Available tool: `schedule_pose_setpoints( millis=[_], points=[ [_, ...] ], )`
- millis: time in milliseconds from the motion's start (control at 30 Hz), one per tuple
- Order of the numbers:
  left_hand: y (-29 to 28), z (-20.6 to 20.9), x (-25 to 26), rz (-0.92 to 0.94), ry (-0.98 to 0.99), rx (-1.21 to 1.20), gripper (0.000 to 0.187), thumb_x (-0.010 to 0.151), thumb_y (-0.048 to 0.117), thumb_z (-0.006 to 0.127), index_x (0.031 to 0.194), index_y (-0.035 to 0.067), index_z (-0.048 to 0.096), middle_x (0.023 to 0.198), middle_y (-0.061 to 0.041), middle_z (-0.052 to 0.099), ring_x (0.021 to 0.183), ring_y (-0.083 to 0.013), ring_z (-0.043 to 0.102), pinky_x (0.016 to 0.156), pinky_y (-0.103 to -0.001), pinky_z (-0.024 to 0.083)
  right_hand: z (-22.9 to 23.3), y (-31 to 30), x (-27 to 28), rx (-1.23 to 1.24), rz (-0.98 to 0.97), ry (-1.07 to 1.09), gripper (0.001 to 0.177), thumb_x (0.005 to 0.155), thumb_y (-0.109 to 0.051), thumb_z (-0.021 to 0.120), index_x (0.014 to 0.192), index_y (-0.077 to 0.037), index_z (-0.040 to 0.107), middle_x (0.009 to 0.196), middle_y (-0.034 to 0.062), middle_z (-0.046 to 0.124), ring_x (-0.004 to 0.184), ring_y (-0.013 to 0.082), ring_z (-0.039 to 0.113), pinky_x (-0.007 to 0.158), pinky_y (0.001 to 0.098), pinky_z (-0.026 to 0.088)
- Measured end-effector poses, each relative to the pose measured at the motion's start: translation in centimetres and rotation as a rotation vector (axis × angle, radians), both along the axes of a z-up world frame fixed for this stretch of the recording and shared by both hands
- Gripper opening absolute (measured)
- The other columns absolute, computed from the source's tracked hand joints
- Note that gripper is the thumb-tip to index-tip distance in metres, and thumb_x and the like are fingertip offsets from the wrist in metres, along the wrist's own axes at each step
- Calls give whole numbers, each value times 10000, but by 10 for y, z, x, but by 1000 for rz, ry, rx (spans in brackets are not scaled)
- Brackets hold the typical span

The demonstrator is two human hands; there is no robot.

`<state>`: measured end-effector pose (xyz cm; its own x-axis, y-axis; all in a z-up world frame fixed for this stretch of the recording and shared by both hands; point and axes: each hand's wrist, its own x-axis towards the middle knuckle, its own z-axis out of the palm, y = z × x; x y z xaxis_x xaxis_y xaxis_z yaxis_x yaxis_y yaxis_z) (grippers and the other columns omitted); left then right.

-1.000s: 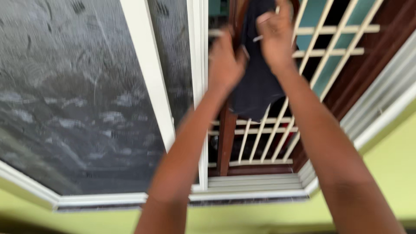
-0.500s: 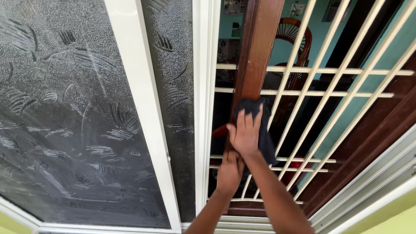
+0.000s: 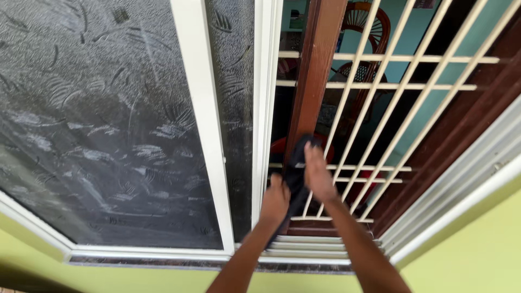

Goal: The person wipes the brown wooden door frame and white metal security bars with a dark cloth. They clean the vertical and horizontal sections of the frame and the bottom track, moving the cloth back and forth to remove dust.

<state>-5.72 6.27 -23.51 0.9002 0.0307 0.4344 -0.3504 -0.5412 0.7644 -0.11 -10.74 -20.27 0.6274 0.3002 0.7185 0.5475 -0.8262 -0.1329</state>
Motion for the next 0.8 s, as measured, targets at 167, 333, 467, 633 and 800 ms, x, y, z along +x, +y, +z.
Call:
schedule_pose_setpoints(
  millis=[167, 333, 467, 633, 800],
  points=[
    [-7, 157, 14, -65, -501, -35, 205, 1067, 120, 500, 1241, 24, 448, 874, -280, 624, 798, -464, 648, 673, -558, 518, 150, -3, -8, 211, 63, -130, 831, 1093, -74, 568, 1643, 19, -48, 1688, 375, 107, 1547, 554, 191, 1275, 560, 261],
    [-25, 316, 67, 45, -945, -283, 190, 1113, 153, 519, 1288, 83, 547, 1027, -212, 620, 943, -418, 651, 801, -479, 545, 311, -25, 51, 240, 26, -486, 970, 1149, -223, 723, 1672, -109, -85, 1740, 237, 0, 1598, 418, 80, 1354, 451, 204],
    [-55, 346, 115, -224, -796, -558, 509, 1131, 414, 415, 1526, 93, 413, 1483, -213, 496, 1332, -371, 565, 1105, -442, 473, 335, -19, 111, 196, 87, -523, 956, 1135, -325, 704, 1683, -114, -50, 1765, 190, 41, 1651, 360, 105, 1384, 442, 175],
    [-60, 258, 147, -191, -527, -425, 811, 1092, 579, 183, 1625, -32, 178, 1699, -282, 214, 1567, -429, 241, 1258, -493, 222, 230, 26, 131, 660, 13, -178, 1112, 964, -473, 746, 1630, 11, -3, 1714, 262, 77, 1593, 402, 137, 1293, 492, 176],
    [-60, 160, 147, -178, -566, -427, 780, 1110, 520, 147, 1601, -77, 257, 1690, -282, 259, 1583, -425, 260, 1295, -481, 218, 134, 31, 120, 602, -33, -246, 1037, 952, -427, 756, 1647, 5, 119, 1719, 265, 148, 1604, 433, 177, 1307, 491, 188]
  ],
)
